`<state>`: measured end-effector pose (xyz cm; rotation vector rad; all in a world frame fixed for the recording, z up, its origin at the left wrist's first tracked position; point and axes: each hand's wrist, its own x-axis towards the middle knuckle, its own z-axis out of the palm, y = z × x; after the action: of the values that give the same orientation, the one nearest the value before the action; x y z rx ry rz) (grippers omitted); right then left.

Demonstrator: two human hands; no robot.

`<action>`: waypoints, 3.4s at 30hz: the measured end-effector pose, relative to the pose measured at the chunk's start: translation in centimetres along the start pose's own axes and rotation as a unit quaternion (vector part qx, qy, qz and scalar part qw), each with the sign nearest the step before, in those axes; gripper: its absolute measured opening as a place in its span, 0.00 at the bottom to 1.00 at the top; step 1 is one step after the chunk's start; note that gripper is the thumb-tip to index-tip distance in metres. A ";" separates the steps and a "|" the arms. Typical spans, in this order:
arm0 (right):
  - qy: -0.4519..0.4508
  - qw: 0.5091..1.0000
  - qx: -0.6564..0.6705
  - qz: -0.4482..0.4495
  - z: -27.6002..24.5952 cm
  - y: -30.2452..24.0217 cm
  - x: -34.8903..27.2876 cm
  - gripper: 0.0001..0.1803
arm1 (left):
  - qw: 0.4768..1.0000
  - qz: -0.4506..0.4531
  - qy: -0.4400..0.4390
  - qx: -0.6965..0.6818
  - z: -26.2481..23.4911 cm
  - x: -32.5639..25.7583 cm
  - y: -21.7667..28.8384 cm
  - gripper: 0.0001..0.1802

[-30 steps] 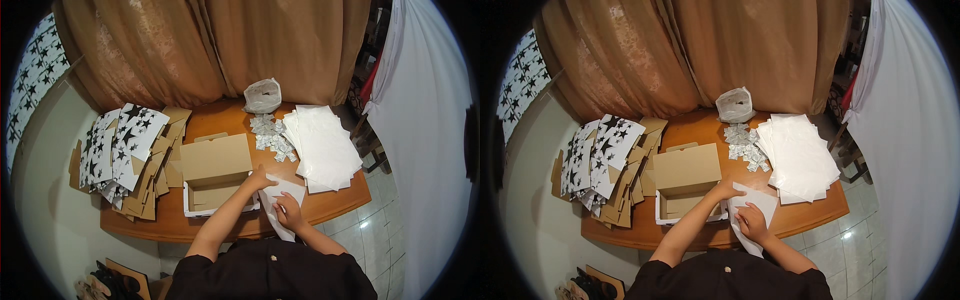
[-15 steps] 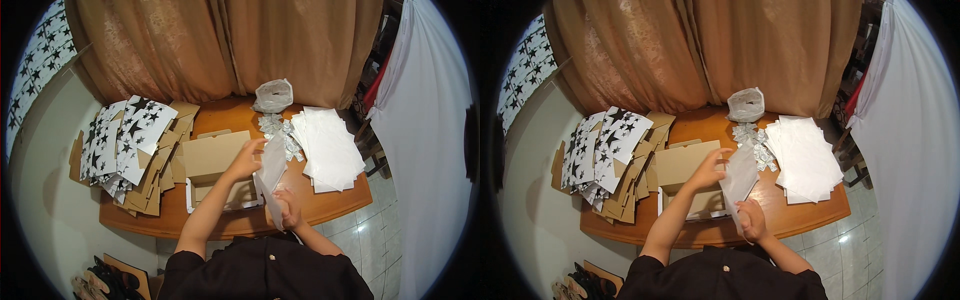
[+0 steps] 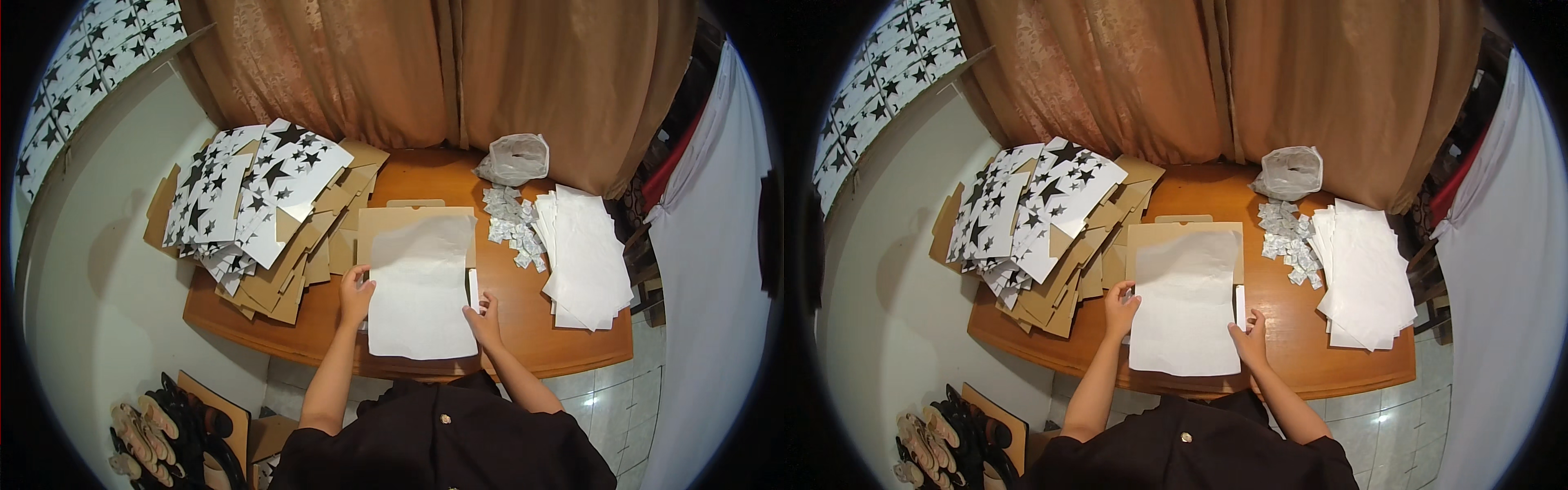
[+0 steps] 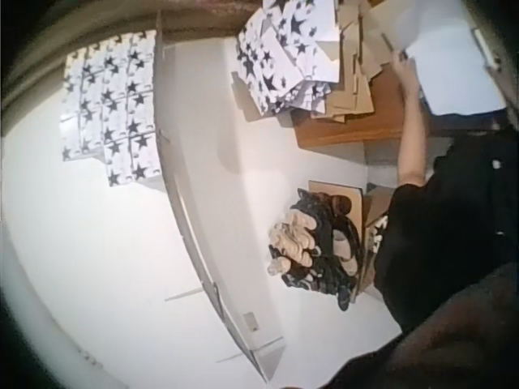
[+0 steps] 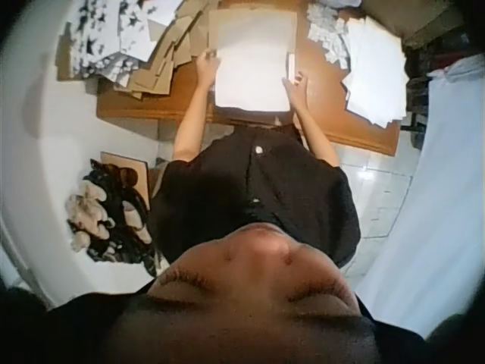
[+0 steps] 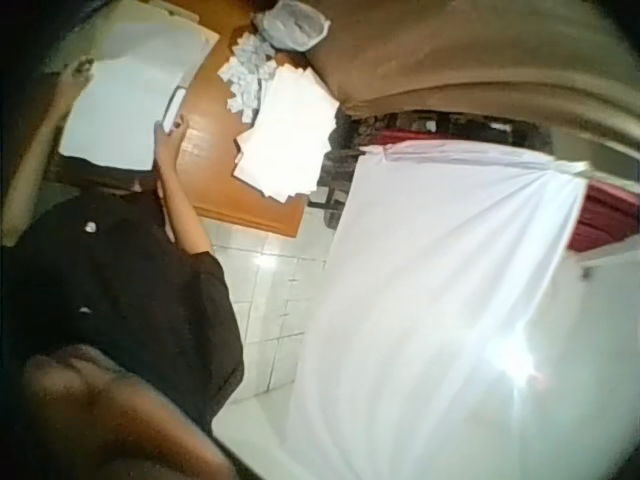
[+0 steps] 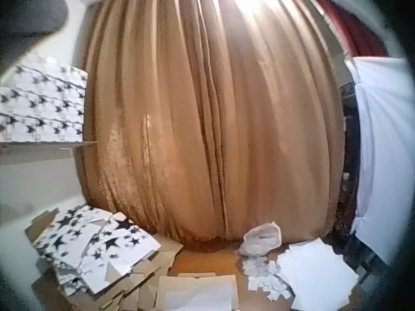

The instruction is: Assemble flat cardboard shoe boxes, place tissue paper inside, and stack the completed boxes on a shelf.

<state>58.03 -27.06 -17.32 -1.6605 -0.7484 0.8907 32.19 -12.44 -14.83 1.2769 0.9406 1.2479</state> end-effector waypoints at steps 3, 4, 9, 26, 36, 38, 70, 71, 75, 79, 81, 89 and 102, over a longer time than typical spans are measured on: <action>0.031 0.989 -0.107 -0.099 0.0 -0.3 0.3 0.41 | 0.975 0.023 0.023 0.221 0.7 -0.2 3.1 0.18; 0.021 0.991 -0.088 -0.096 0.1 -0.9 0.1 0.41 | 0.947 0.076 0.001 0.312 0.9 -0.2 4.1 0.15; 0.026 0.991 -0.094 -0.095 0.1 0.7 -0.2 0.39 | 0.856 0.131 -0.311 0.393 3.9 0.0 5.8 0.15; 0.102 0.964 -0.247 -0.013 -9.1 -1.2 12.7 0.18 | 0.686 -0.061 -0.567 0.452 5.6 2.2 -2.3 0.23; 0.181 0.853 -0.470 -0.135 -10.6 2.3 14.9 0.11 | 0.680 -0.225 -0.589 0.374 5.4 3.4 3.0 0.36; 0.172 0.856 -0.467 -0.141 -11.0 2.4 14.5 0.11 | 0.671 -0.199 -0.597 0.393 4.5 3.3 4.0 0.40; -0.075 0.786 -0.492 -0.367 5.5 -9.8 -5.4 0.01 | 0.582 0.124 -0.627 0.503 3.5 2.5 7.4 0.21; -0.074 0.777 -0.511 -0.360 5.7 -9.8 -5.6 0.02 | 0.616 0.024 -0.647 0.449 2.9 3.7 6.2 0.24; -0.057 0.780 -0.500 -0.371 6.5 -9.2 -6.9 0.04 | 0.683 -0.284 -0.627 0.243 4.1 6.9 4.8 0.32; -0.048 0.799 -0.479 -0.359 7.5 -9.0 -6.7 0.03 | 0.690 -0.225 -0.641 0.249 5.0 7.6 -1.7 0.34; -0.048 0.803 -0.472 -0.359 7.6 -9.3 -6.7 0.04 | 0.666 -0.092 -0.638 0.377 4.8 7.0 -4.8 0.36; -0.039 0.811 -0.493 -0.313 6.5 -10.8 -6.9 0.04 | 0.634 -0.204 -0.699 0.261 2.6 7.3 0.6 0.37; -0.271 0.810 -0.508 -0.114 2.5 -12.6 2.7 0.13 | 0.738 -0.131 -0.577 0.324 -1.8 8.0 3.4 0.13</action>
<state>56.81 -20.46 -6.05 -2.1391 -2.0484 0.8336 31.13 -4.70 -10.55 1.9656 0.5379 -0.2879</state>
